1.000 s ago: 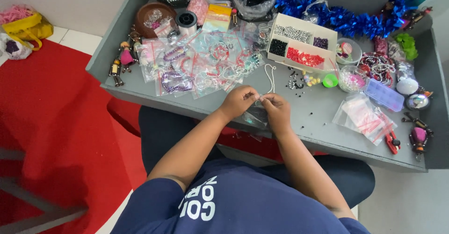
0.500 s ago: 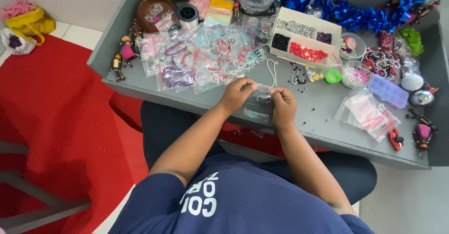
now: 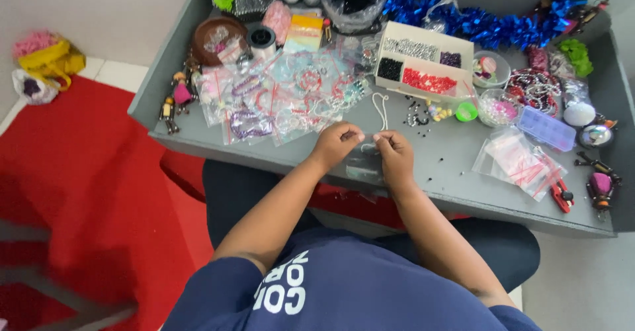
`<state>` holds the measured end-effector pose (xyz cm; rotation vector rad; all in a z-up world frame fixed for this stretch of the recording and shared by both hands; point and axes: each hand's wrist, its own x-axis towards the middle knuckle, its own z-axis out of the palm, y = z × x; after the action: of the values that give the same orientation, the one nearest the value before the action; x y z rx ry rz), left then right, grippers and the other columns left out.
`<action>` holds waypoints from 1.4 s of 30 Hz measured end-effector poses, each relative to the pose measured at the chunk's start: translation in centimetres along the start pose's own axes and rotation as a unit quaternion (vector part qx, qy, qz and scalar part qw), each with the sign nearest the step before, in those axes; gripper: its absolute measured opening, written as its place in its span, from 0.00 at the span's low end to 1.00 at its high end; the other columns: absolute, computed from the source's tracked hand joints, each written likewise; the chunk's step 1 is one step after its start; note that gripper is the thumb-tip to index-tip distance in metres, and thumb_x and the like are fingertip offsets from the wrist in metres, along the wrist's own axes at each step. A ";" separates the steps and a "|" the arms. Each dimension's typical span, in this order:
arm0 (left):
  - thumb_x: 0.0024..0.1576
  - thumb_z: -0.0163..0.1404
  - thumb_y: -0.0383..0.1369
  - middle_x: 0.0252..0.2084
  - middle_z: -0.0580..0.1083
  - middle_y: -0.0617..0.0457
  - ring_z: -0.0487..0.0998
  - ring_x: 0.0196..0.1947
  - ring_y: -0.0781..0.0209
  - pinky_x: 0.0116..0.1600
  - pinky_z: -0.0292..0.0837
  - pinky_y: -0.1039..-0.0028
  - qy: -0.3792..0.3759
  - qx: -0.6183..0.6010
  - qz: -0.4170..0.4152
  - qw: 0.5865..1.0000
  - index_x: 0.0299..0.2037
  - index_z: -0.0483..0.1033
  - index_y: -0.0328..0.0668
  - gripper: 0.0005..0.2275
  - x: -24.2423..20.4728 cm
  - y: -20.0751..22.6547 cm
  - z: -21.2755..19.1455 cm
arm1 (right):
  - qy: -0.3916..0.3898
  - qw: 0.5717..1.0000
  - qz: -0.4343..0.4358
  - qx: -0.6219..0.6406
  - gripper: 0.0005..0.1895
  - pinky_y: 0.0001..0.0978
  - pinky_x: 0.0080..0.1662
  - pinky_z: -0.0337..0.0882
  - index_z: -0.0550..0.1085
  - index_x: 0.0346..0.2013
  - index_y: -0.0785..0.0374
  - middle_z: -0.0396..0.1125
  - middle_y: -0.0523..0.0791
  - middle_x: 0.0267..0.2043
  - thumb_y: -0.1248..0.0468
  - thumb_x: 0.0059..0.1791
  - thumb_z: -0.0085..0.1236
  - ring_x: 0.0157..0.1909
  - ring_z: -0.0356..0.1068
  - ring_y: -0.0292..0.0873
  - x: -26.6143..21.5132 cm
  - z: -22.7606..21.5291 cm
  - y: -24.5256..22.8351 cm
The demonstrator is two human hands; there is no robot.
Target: The person is packaging handmade beaded bracelets into small, clear plastic zip-lock bags at a workbench.
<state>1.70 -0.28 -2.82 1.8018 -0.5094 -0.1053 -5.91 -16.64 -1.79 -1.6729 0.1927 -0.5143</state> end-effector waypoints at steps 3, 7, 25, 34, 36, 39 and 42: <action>0.55 0.58 0.39 0.32 0.75 0.53 0.75 0.36 0.62 0.46 0.76 0.70 -0.005 0.019 -0.021 1.000 0.41 0.82 0.50 0.08 -0.1 0.1 0.3 | 0.008 1.000 -0.001 -0.028 0.03 0.33 0.41 0.66 0.81 0.36 0.62 0.68 0.45 0.24 0.66 0.53 0.62 0.31 0.66 0.39 0.5 -0.2 1.2; 0.56 0.59 0.39 0.34 0.77 0.49 0.77 0.38 0.58 0.46 0.77 0.69 -0.015 0.026 0.005 1.000 0.41 0.83 0.47 0.09 -0.2 1.2 -0.2 | -0.008 0.999 0.029 -0.022 0.03 0.35 0.44 0.68 0.82 0.37 0.59 0.70 0.43 0.27 0.63 0.51 0.65 0.35 0.66 0.37 0.4 0.6 0.6; 0.59 0.59 0.38 0.37 0.77 0.41 0.78 0.45 0.40 0.50 0.77 0.54 -0.016 0.053 0.008 0.998 0.41 0.81 0.40 0.10 0.9 -1.8 -0.3 | -0.009 0.993 0.113 -0.026 0.12 0.46 0.50 0.69 0.82 0.38 0.61 0.75 0.53 0.36 0.55 0.50 0.66 0.43 0.73 0.51 0.8 0.2 1.8; 0.59 0.59 0.37 0.40 0.80 0.47 0.81 0.48 0.49 0.50 0.79 0.60 -0.024 -0.025 -0.059 0.998 0.41 0.83 0.42 0.08 -0.1 1.4 -0.7 | 0.015 0.989 0.149 -0.017 0.10 0.43 0.49 0.71 0.83 0.37 0.63 0.76 0.52 0.36 0.59 0.47 0.69 0.41 0.74 0.47 0.3 0.5 0.2; 0.56 0.61 0.32 0.39 0.79 0.46 0.81 0.45 0.47 0.50 0.79 0.62 -0.015 -0.018 -0.053 0.998 0.39 0.83 0.41 0.06 0.1 2.0 -0.6 | 0.005 0.990 0.140 -0.010 0.09 0.43 0.48 0.71 0.84 0.36 0.61 0.76 0.51 0.35 0.59 0.47 0.69 0.39 0.74 0.47 0.4 0.4 1.0; 0.57 0.61 0.36 0.38 0.79 0.50 0.81 0.43 0.50 0.47 0.79 0.62 -0.012 0.004 -0.038 0.999 0.38 0.83 0.43 0.07 -0.1 0.6 -0.3 | 0.011 0.991 0.136 0.003 0.10 0.43 0.47 0.71 0.84 0.36 0.64 0.76 0.53 0.34 0.59 0.48 0.68 0.39 0.73 0.48 0.2 0.2 1.1; 0.57 0.61 0.37 0.34 0.79 0.52 0.80 0.37 0.56 0.42 0.78 0.67 0.004 0.000 -0.031 1.000 0.37 0.84 0.44 0.06 0.2 1.2 0.1 | 0.022 0.990 0.136 0.015 0.09 0.44 0.48 0.71 0.83 0.36 0.65 0.76 0.53 0.36 0.61 0.49 0.66 0.41 0.73 0.47 0.4 0.0 0.9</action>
<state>1.48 -0.63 -1.72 1.8172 -0.4486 -0.1407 -5.37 -16.96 -2.58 -1.5766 0.4365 -0.3474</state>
